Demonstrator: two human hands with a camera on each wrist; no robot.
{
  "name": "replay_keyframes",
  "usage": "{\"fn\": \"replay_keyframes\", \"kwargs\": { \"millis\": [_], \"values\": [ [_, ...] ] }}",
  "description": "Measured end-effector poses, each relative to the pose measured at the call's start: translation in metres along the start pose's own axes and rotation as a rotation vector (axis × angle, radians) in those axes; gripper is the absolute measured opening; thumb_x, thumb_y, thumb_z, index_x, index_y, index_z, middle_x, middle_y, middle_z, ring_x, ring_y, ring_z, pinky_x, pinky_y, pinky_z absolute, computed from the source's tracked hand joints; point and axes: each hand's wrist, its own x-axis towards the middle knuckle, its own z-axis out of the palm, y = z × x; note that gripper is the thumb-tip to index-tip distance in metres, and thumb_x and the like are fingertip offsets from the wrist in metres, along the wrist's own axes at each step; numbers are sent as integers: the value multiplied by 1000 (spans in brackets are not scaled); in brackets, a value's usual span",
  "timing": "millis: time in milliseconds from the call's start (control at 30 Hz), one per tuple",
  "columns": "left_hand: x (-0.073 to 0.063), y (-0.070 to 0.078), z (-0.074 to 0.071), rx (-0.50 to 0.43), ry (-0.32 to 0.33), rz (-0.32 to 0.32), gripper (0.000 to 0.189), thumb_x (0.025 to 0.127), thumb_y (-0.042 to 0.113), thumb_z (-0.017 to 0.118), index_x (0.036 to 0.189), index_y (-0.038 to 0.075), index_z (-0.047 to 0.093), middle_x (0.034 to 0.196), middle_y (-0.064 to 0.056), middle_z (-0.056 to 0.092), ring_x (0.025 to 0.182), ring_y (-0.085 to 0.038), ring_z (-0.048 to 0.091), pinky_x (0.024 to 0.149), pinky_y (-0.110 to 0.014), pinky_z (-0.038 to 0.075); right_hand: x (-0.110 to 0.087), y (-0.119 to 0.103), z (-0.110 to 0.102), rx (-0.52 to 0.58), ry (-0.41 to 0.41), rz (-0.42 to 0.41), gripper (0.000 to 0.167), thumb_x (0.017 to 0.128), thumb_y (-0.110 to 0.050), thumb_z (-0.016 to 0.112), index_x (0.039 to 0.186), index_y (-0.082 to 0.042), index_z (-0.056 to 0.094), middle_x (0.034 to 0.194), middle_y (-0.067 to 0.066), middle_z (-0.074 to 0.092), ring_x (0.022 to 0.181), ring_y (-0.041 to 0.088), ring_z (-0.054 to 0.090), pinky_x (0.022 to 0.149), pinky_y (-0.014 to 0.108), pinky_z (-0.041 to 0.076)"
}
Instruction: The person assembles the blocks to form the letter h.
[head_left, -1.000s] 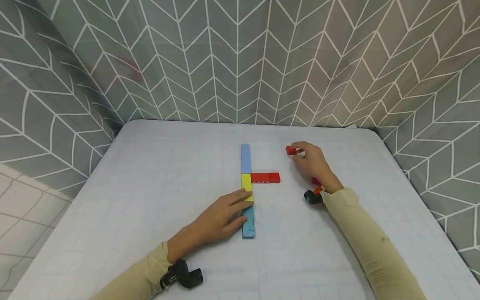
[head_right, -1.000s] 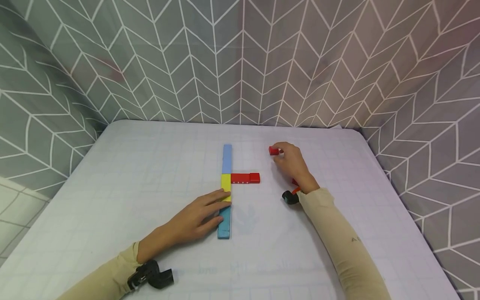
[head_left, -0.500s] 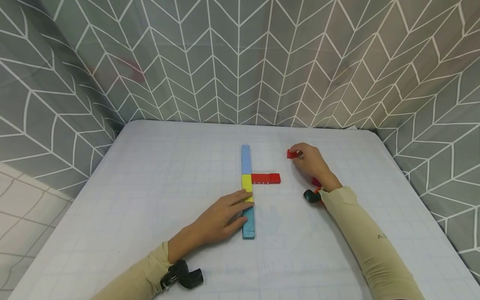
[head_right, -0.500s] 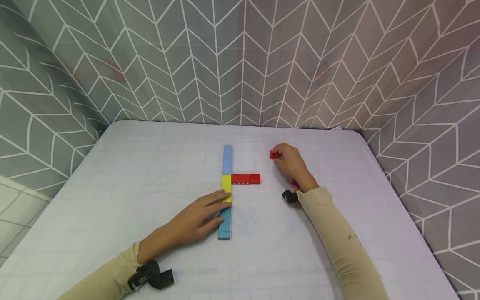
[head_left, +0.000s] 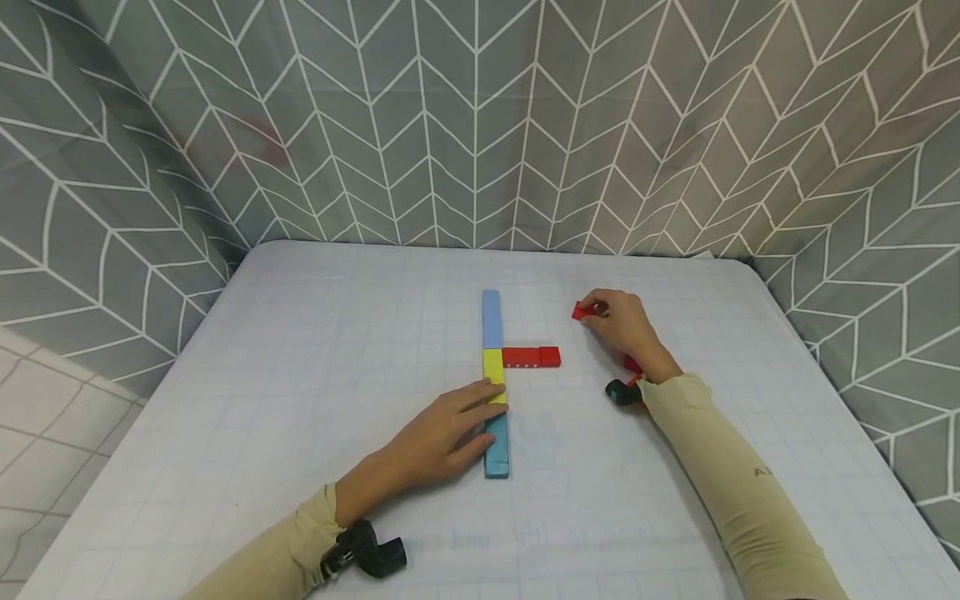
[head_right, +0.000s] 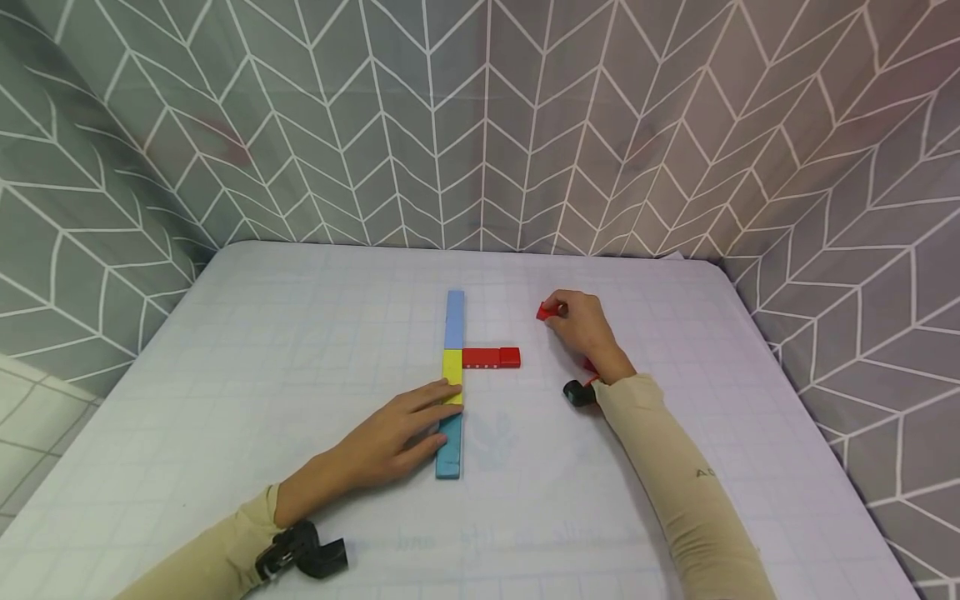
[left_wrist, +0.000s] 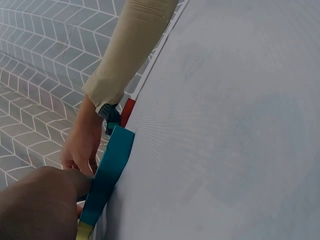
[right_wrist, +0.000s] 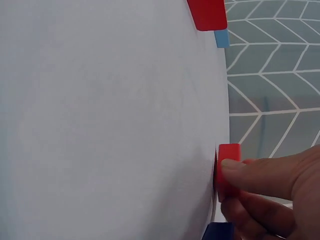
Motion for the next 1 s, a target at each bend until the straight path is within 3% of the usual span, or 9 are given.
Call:
{"fn": "replay_keyframes", "kwargs": {
  "millis": [233, 467, 767, 1000],
  "values": [
    [0, 1, -1, -12, 12, 9, 48, 104, 28, 66, 149, 12, 59, 162, -3, 42, 152, -17, 29, 120, -43, 33, -5, -4, -5, 23, 27, -12, 23, 93, 0, 74, 115, -1, 74, 109, 18, 73, 104, 39, 63, 91, 54, 51],
    [0, 1, -2, -15, 4, -2, 49, 104, 29, 66, 149, 12, 59, 162, -2, 42, 152, -15, 29, 120, -42, 33, -18, -12, -6, 26, 23, -24, 30, 95, -2, 74, 124, 1, 69, 116, 19, 71, 105, 36, 64, 91, 52, 57],
    [1, 1, -2, -13, 11, 9, 48, 103, 27, 67, 148, 11, 59, 162, -3, 43, 152, -14, 29, 119, -41, 33, -31, -13, 2, 25, 48, -78, 29, 93, 1, 75, 121, 0, 70, 109, 19, 72, 94, 35, 65, 88, 50, 55],
    [1, 2, -3, -10, 1, 5, 48, 104, 28, 65, 148, 11, 59, 162, -3, 43, 152, -16, 29, 120, -41, 31, -40, -21, 5, 35, 20, -82, 28, 93, 1, 74, 121, 0, 71, 110, 16, 72, 101, 34, 64, 92, 51, 53]
  ]
}}
